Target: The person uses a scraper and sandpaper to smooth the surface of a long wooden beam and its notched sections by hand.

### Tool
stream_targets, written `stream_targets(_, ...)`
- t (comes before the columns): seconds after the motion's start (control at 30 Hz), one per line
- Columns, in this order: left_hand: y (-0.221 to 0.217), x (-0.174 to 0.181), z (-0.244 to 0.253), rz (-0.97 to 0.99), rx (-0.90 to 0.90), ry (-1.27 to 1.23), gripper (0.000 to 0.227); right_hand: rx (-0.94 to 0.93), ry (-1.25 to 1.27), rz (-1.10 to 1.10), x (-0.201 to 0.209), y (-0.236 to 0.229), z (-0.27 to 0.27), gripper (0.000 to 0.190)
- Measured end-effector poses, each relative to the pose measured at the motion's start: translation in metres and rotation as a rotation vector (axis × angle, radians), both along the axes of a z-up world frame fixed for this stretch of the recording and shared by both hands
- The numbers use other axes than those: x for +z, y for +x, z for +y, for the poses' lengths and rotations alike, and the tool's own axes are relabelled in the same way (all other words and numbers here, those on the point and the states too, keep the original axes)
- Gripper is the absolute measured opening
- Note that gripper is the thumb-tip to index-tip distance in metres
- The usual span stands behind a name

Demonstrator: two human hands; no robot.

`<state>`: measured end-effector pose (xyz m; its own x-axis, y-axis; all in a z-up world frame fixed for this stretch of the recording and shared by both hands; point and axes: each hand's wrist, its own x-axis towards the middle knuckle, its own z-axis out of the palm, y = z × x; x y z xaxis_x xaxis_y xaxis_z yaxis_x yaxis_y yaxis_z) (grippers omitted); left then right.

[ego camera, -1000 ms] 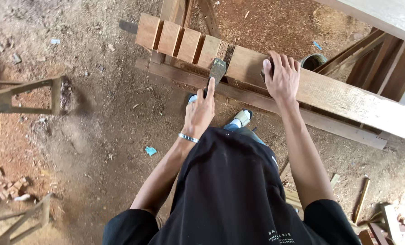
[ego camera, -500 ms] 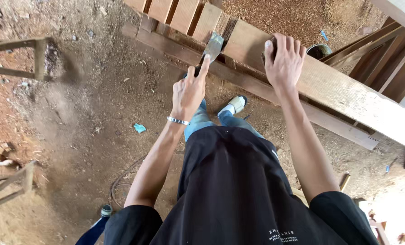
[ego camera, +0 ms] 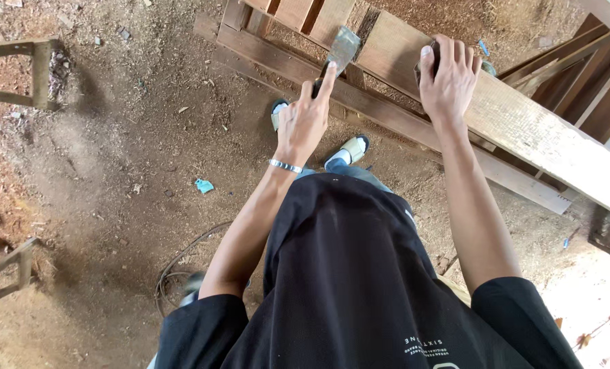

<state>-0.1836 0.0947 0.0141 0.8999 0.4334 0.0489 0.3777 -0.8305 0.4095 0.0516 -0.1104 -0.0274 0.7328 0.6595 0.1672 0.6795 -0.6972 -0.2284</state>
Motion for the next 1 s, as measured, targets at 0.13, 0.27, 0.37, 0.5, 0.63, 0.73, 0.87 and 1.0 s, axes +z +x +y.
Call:
stream_targets(0.13,-0.012,0.002,0.022,-0.045,0.037,-0.157,0.059,-0.038,-0.007,0.069,0.006,-0.003,0.003,0.035)
stream_targets(0.27,-0.01,-0.014,0.062,-0.393,-0.005,-0.148,0.066,-0.046,0.03,-0.127,0.017,-0.014,0.001,0.054)
stream_targets(0.37,0.002,-0.026,0.101,-0.515,0.024,-0.086,0.056,-0.026,0.004,-0.13,0.029,-0.039,-0.006,0.08)
stream_targets(0.5,0.043,-0.038,0.15,-0.389,0.082,-0.1,0.048,0.026,-0.032,-0.056,0.016,-0.06,-0.018,0.082)
stream_targets(0.63,0.077,-0.027,0.182,-0.488,-0.05,0.003,0.04,0.159,-0.182,-0.254,0.017,-0.067,-0.013,0.053)
stream_targets(0.73,0.104,-0.028,0.196,-0.398,-0.131,0.023,0.036,-0.034,0.093,0.148,0.036,-0.085,0.006,0.026)
stream_targets(0.87,0.122,-0.038,0.216,-0.394,-0.194,0.198,0.031,-0.382,0.226,0.464,0.06,-0.071,0.052,0.033)
stream_targets(1.0,0.122,-0.037,0.227,-0.399,-0.264,0.175,0.036,-0.26,0.39,0.344,0.044,-0.041,0.099,0.029)
